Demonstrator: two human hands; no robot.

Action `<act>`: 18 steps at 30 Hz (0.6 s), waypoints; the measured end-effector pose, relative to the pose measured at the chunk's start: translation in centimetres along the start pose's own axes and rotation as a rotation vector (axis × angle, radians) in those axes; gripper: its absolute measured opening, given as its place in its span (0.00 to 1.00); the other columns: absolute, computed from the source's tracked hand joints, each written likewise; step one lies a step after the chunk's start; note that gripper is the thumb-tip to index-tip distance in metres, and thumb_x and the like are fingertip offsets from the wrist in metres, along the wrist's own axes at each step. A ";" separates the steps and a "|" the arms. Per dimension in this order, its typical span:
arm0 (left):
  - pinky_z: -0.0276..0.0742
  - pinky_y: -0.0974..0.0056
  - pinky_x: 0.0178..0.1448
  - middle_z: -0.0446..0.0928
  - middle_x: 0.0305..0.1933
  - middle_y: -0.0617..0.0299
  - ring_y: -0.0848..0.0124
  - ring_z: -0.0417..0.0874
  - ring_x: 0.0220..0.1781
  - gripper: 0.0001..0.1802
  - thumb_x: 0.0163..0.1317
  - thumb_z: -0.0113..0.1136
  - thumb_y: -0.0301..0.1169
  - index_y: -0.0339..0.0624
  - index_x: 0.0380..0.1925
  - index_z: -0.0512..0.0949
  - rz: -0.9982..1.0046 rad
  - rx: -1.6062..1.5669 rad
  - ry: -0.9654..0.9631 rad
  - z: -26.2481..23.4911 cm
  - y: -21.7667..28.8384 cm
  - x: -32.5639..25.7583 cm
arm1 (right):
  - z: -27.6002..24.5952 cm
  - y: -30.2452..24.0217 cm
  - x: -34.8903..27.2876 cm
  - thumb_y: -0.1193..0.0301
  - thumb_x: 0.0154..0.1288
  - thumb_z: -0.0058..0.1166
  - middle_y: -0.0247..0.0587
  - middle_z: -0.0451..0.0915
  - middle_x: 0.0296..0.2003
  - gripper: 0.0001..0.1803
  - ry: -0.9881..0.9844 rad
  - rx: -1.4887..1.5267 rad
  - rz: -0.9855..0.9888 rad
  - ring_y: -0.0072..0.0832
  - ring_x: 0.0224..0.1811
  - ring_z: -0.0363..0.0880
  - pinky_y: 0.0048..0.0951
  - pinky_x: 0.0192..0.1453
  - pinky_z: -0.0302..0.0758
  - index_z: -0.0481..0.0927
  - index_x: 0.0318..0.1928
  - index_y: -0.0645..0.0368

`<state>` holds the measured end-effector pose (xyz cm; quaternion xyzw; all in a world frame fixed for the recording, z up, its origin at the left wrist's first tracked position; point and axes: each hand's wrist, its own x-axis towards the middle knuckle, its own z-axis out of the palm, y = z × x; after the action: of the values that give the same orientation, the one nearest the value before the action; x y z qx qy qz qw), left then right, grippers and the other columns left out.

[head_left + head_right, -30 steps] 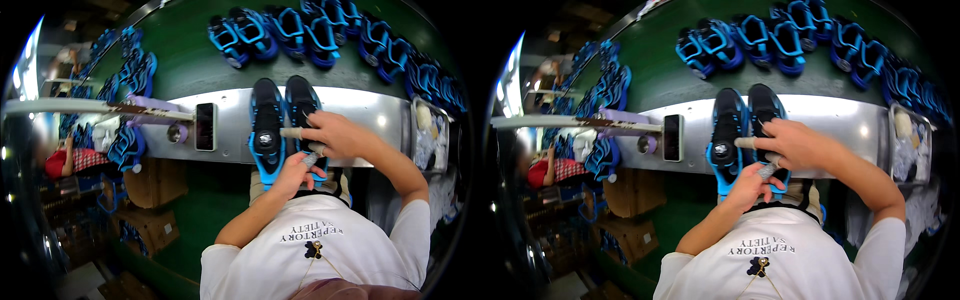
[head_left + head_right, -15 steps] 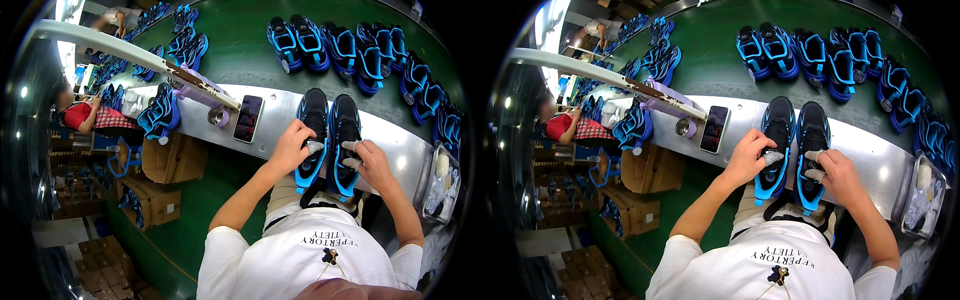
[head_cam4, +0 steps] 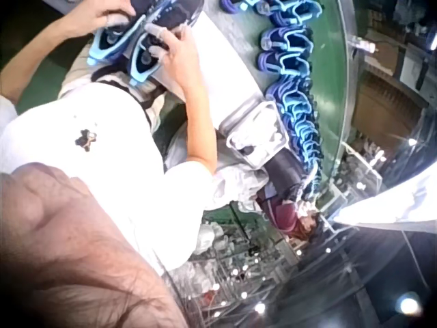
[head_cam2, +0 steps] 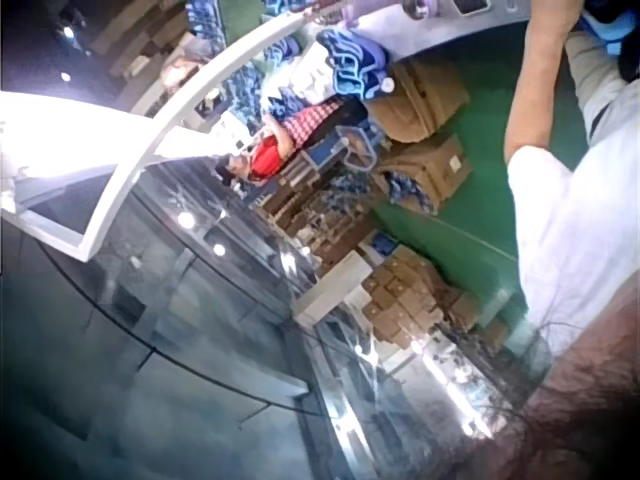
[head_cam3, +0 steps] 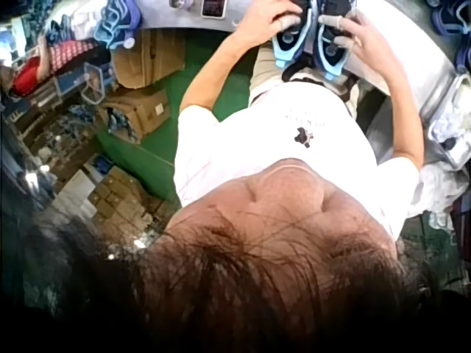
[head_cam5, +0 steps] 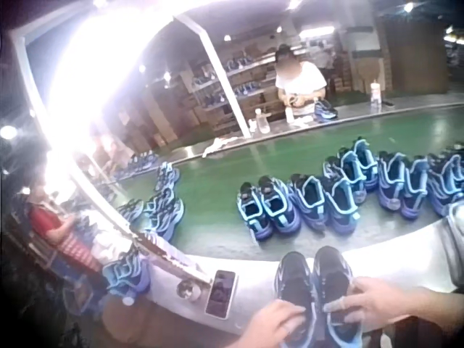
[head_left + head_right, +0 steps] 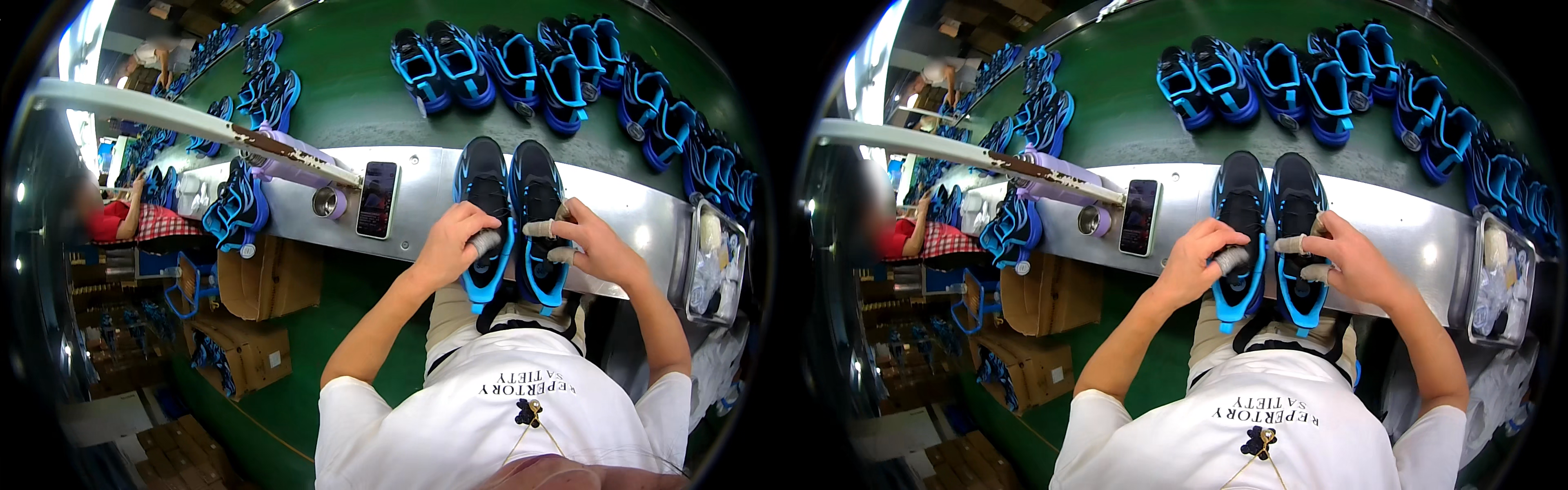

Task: The person wipes and polishes the surfaces of shoes using a cloth while standing at a workbench in a factory.

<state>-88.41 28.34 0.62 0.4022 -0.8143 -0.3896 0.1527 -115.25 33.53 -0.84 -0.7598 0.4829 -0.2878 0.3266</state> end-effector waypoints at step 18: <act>0.72 0.60 0.57 0.77 0.50 0.55 0.57 0.74 0.51 0.23 0.44 0.54 0.16 0.42 0.43 0.81 0.179 0.120 -0.004 1.2 0.9 -0.4 | -1.1 -0.6 -1.1 0.75 0.51 0.66 0.39 0.70 0.32 0.23 -0.028 -0.109 0.006 0.37 0.38 0.73 0.37 0.43 0.73 0.82 0.51 0.47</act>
<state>-89.36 29.57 0.57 0.3353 -0.8692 -0.3258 0.1608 -116.14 34.49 0.22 -0.7790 0.4954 -0.2498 0.2923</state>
